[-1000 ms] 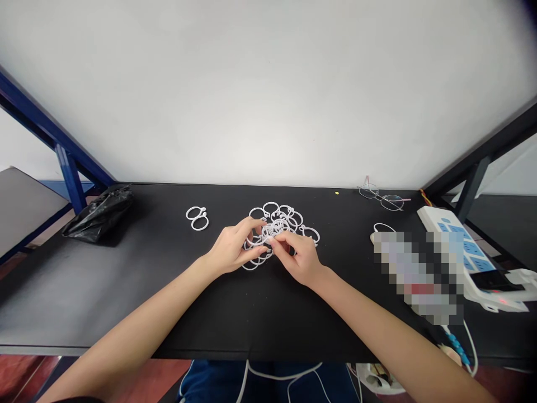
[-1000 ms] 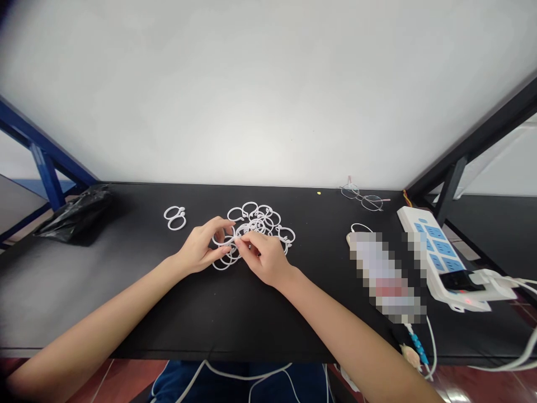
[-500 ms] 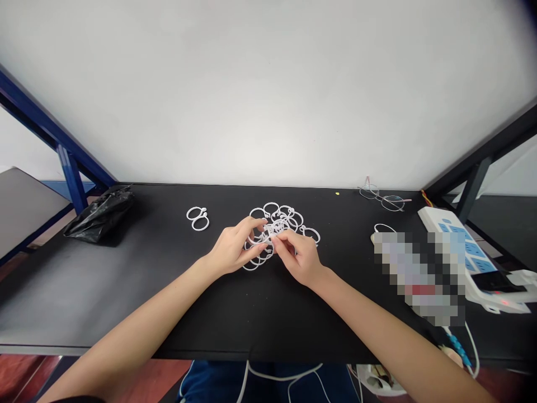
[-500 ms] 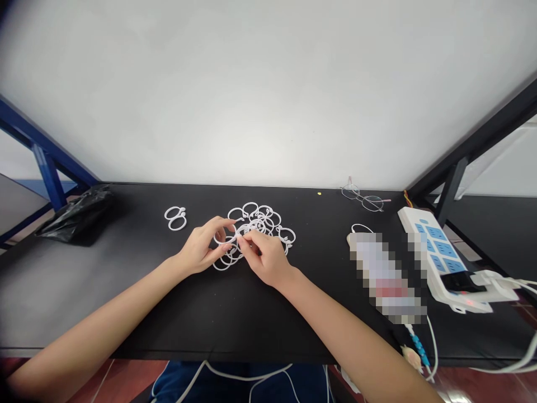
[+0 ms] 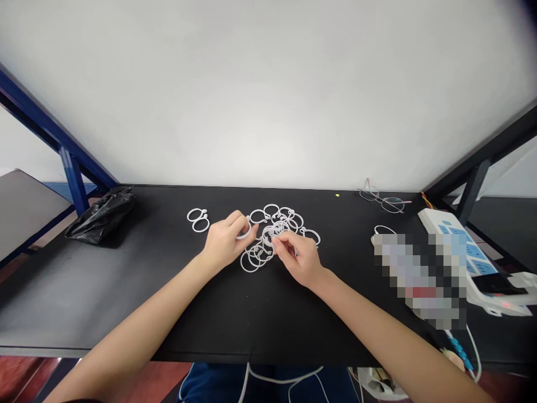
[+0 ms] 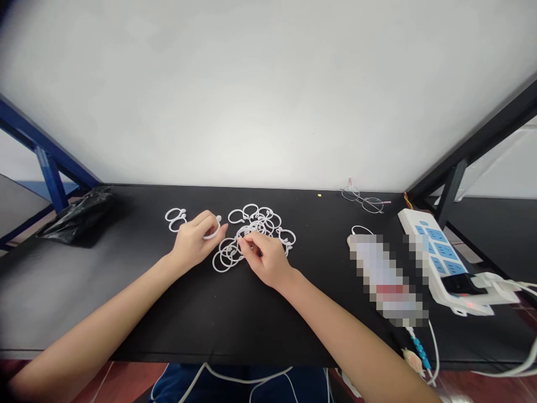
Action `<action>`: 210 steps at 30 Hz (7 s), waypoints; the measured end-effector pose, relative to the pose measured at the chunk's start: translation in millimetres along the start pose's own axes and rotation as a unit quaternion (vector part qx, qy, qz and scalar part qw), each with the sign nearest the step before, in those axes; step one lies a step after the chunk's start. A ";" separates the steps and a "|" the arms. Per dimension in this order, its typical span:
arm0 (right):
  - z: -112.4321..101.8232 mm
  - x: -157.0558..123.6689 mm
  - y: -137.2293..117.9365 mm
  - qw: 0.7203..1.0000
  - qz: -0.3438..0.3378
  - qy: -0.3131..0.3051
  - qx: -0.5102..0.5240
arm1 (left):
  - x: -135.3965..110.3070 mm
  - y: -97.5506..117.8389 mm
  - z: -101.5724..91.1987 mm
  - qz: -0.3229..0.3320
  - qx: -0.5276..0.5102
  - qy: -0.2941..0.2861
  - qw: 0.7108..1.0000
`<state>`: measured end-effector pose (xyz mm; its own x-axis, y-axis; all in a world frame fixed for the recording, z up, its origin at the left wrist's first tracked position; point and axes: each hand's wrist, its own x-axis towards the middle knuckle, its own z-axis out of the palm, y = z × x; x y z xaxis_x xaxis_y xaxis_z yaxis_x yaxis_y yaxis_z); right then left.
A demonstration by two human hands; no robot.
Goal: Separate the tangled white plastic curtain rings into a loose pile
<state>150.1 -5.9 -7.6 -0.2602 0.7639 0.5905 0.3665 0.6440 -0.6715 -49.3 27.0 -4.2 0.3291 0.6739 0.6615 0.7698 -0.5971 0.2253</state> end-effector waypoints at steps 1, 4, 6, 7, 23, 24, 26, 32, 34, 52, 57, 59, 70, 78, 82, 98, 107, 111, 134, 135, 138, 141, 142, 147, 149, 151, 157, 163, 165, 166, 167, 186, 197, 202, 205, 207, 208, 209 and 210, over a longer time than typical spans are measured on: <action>0.0 0.1 -0.1 1.000 -0.001 0.002 0.002 | 1.4 -2.7 -0.9 -0.042 0.048 -0.023 0.998; -0.1 0.5 -0.1 1.000 -0.002 0.004 0.003 | 4.5 -11.3 -2.2 -0.151 0.156 -0.135 0.967; -0.3 0.7 0.0 1.000 -0.001 0.004 0.001 | 5.6 -15.9 -2.4 -0.187 0.190 -0.207 0.941; -0.3 0.8 -0.1 1.000 0.000 0.002 0.000 | 6.0 -17.4 -2.5 -0.197 0.201 -0.231 0.931; 0.4 0.9 0.4 1.000 -0.005 -0.002 -0.002 | 1.1 -9.7 3.3 -0.095 0.211 -0.225 0.947; 0.1 0.8 0.2 1.000 -0.005 -0.003 -0.004 | -0.8 -9.7 5.9 -0.070 0.205 -0.213 0.953; -0.3 0.9 0.0 1.000 -0.005 -0.004 -0.007 | -5.6 -10.6 12.4 -0.039 0.199 -0.201 0.958; 0.1 1.9 -1.0 1.000 -0.011 0.001 -0.006 | -14.6 -14.6 23.7 -0.067 0.191 -0.216 0.955; 0.6 1.7 -0.8 1.000 -0.010 0.001 -0.003 | -13.7 -15.1 22.3 -0.074 0.193 -0.213 0.955; 0.3 1.6 1.3 1.000 -0.015 0.007 0.003 | -8.1 -18.6 11.5 -0.092 0.175 -0.204 0.959; 0.6 0.9 1.6 1.000 -0.018 0.006 0.001 | -7.2 -17.3 9.4 -0.089 0.196 -0.200 0.956; 0.6 0.6 1.6 1.000 -0.017 0.007 0.000 | -7.0 -16.7 9.1 -0.091 0.204 -0.202 0.954; 0.7 0.5 1.1 1.000 -0.014 0.005 0.007 | -6.9 -14.3 7.0 -0.114 0.224 -0.203 0.947; 0.6 1.4 0.3 1.000 -0.009 0.005 0.003 | 2.0 -12.0 -0.1 -0.061 0.118 -0.180 0.975; 0.1 1.6 -0.5 1.000 -0.014 0.009 0.004 | 4.9 -9.7 -3.0 0.026 -0.026 -0.232 0.972; 0.0 0.9 0.9 1.000 -0.012 0.003 -0.001 | -0.2 -8.8 4.4 0.031 -0.078 -0.252 0.964; 0.5 1.3 1.1 0.999 -0.015 -0.005 -0.030 | -0.5 -7.3 5.6 0.032 -0.082 -0.221 0.971; 1.8 2.2 2.9 0.998 -0.033 -0.022 -0.043 | -1.1 -7.7 6.8 0.010 -0.069 -0.205 0.976; 1.1 4.3 18.9 0.991 0.023 -0.027 -0.132 | -5.4 -15.8 15.5 -0.027 -0.029 -0.170 0.985; 0.7 4.6 18.8 0.991 0.022 -0.024 -0.128 | -5.3 -15.7 15.6 -0.028 -0.036 -0.161 0.986; 0.4 5.0 17.8 0.993 0.011 -0.016 -0.117 | -4.3 -14.7 15.3 -0.009 -0.065 -0.110 0.992; 0.9 4.6 16.0 0.995 -0.002 0.009 -0.103 | -2.4 -11.8 13.4 0.034 -0.108 -0.037 0.993; 1.0 4.5 15.6 0.995 -0.007 0.025 -0.097 | -1.9 -10.3 12.5 0.051 -0.122 -0.016 0.991; 0.6 4.0 14.8 0.993 -0.053 0.072 -0.071 | -1.0 -0.2 8.2 0.129 -0.162 0.039 0.978; 0.8 4.4 14.1 0.992 -0.077 0.073 -0.073 | -0.7 3.4 6.4 0.138 -0.165 0.033 0.976; 1.2 5.2 12.6 0.990 -0.098 0.078 -0.069 | -0.3 6.2 4.6 0.141 -0.169 0.022 0.975; 1.1 8.0 8.3 0.986 -0.114 0.108 -0.049 | -1.4 9.7 1.9 0.145 -0.189 0.009 0.971; 1.5 5.8 10.2 0.990 -0.093 0.094 -0.041 | -1.9 9.0 4.1 0.135 -0.191 -0.009 0.972; 1.4 5.6 9.1 0.992 -0.085 0.090 -0.040 | -1.0 9.4 3.7 0.135 -0.185 -0.015 0.973; 1.1 5.8 8.2 0.992 -0.083 0.087 -0.040 | -0.6 9.8 3.3 0.137 -0.182 -0.018 0.974; 0.9 6.2 7.3 0.992 -0.084 0.084 -0.040 | -0.3 10.3 2.8 0.139 -0.177 -0.022 0.974; 0.6 5.8 5.3 0.989 -0.070 0.122 -0.043 | -2.4 11.3 0.7 0.134 -0.128 0.009 0.983; 4.5 4.1 -1.8 0.992 -0.068 0.106 -0.009 | -5.2 5.4 -0.9 0.031 -0.183 -0.115 0.976; 8.8 1.1 -3.9 0.993 -0.071 0.089 0.013 | -5.7 5.7 -1.3 0.044 -0.199 -0.156 0.967; 8.4 0.9 -3.3 0.995 -0.060 0.081 0.010 | -4.4 7.6 -1.9 0.054 -0.190 -0.139 0.970; 7.4 1.3 -2.9 0.996 -0.057 0.070 0.002 | -3.5 8.4 -2.0 0.059 -0.186 -0.118 0.974; 6.8 1.4 -2.9 0.996 -0.057 0.063 -0.004 | -3.1 8.4 -1.9 0.062 -0.183 -0.107 0.975; 6.3 1.5 -2.9 0.997 -0.056 0.055 -0.009 | -2.8 8.3 -1.8 0.067 -0.180 -0.098 0.976; 5.8 1.5 -2.9 0.997 -0.056 0.047 -0.012 | -2.6 7.9 -1.6 0.074 -0.177 -0.089 0.977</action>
<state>143.4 -6.3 -7.3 -0.2172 0.6788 0.7014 0.3612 0.7235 -0.5883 -45.0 19.8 -3.0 0.5372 0.6150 0.5772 0.4792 -0.7857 0.3912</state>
